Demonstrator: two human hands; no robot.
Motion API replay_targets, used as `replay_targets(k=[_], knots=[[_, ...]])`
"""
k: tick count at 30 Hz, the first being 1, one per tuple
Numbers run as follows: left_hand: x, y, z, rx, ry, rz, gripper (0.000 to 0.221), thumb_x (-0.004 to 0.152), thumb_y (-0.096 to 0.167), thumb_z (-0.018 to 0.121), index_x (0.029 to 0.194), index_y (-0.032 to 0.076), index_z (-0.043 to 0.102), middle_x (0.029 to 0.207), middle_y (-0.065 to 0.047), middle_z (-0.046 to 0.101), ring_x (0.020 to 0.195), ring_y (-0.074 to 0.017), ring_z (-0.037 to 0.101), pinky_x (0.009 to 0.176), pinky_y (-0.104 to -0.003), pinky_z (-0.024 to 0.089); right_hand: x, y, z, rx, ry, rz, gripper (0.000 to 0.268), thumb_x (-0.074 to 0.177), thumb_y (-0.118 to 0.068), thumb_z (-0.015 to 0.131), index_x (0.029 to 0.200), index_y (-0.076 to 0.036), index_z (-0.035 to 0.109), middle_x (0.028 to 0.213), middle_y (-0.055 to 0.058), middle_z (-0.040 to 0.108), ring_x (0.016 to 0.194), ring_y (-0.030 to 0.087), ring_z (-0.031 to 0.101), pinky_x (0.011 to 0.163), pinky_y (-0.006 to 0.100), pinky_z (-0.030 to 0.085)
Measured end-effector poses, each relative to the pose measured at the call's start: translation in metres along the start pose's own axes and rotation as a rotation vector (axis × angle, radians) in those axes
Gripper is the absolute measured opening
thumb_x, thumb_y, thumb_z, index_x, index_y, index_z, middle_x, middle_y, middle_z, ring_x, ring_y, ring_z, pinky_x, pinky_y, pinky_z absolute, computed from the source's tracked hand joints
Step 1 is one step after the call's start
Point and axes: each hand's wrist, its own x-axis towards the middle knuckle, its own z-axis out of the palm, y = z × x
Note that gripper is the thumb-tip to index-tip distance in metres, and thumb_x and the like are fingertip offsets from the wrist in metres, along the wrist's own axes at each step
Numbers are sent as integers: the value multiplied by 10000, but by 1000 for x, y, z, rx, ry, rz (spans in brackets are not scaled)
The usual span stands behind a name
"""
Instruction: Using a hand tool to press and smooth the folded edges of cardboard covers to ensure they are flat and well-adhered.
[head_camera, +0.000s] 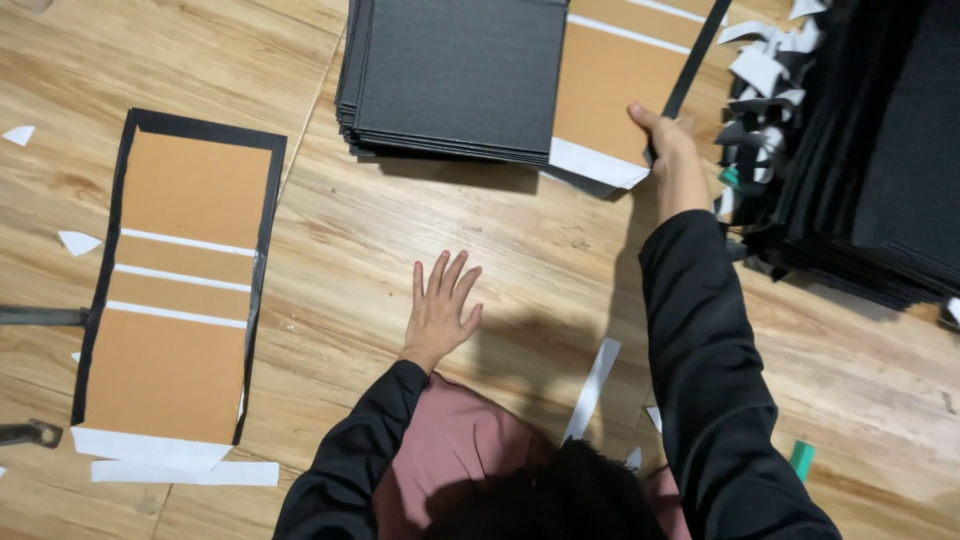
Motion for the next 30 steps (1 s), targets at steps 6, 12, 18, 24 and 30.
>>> replay_targets(k=[6,12,18,24,30], knots=[[-4,-3,0,-8,26,26,545,793,436,459,1301,257,373,1412,-20,290,1332,-252,217,1068,-548,90,-67,-22,-47,-220,59,-220,458,586,-319,883,911,-131,621,790,59,641,770,238,669,603,372,524],[5,7,-6,-287,-53,-56,892,715,426,626,1414,138,153,1391,-111,259,1313,-292,200,1084,-550,61,-218,-22,-147,-62,-203,50,407,678,-246,776,964,-36,577,865,141,627,761,259,645,637,408,520],[-6,101,-25,-567,300,238,730,812,90,566,1400,28,137,1395,-219,231,1307,-352,222,1082,-494,144,-326,73,-211,125,-296,455,492,646,-288,721,1019,-7,569,928,100,592,807,246,608,715,364,485],[-81,152,-102,-860,251,427,139,764,200,662,898,221,695,986,84,672,942,-148,631,899,-322,441,-415,118,-276,411,-211,323,398,749,-378,682,1027,-96,637,951,85,653,775,210,634,704,344,511],[-80,214,-174,-1034,364,172,201,634,104,781,791,153,664,749,-18,655,732,-172,639,697,-293,489,-458,105,-270,215,-190,-418,806,746,-253,676,1365,-85,187,1386,176,250,1120,351,404,899,455,415]])
